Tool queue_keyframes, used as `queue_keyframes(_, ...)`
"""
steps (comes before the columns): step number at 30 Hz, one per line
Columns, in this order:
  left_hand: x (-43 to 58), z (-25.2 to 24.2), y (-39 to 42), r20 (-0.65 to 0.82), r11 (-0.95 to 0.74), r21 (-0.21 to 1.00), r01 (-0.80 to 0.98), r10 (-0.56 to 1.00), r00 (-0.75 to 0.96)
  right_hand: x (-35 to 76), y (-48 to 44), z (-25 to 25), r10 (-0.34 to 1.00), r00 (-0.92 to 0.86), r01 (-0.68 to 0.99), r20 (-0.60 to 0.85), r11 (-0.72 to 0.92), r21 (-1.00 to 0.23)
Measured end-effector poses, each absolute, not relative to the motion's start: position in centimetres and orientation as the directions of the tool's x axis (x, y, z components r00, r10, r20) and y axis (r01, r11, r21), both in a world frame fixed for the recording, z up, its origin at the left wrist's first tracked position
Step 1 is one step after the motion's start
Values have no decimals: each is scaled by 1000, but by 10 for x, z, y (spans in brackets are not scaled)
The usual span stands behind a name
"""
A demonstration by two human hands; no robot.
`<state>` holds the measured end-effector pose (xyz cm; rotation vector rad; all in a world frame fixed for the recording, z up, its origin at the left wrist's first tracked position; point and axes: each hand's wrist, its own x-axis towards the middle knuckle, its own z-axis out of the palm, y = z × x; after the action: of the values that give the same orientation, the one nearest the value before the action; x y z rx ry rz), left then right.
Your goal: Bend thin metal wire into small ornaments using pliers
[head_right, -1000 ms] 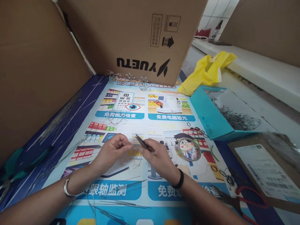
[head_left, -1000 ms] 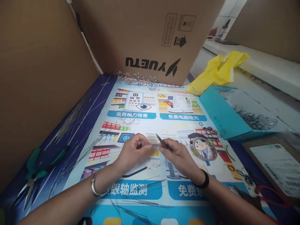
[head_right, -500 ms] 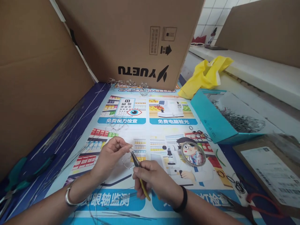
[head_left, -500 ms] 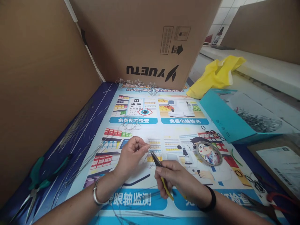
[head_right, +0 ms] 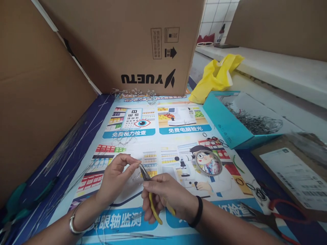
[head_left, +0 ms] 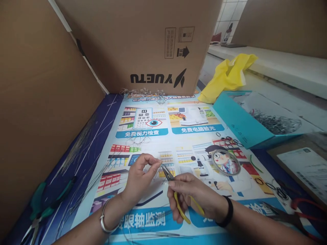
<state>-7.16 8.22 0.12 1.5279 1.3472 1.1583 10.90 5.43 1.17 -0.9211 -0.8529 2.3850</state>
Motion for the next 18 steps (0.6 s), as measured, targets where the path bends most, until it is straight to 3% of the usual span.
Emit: queue_keyframes(18, -70, 3, 80, 107, -110, 954, 278, 994, 26, 108, 56, 12, 592, -662, -151, -460, -706, -692)
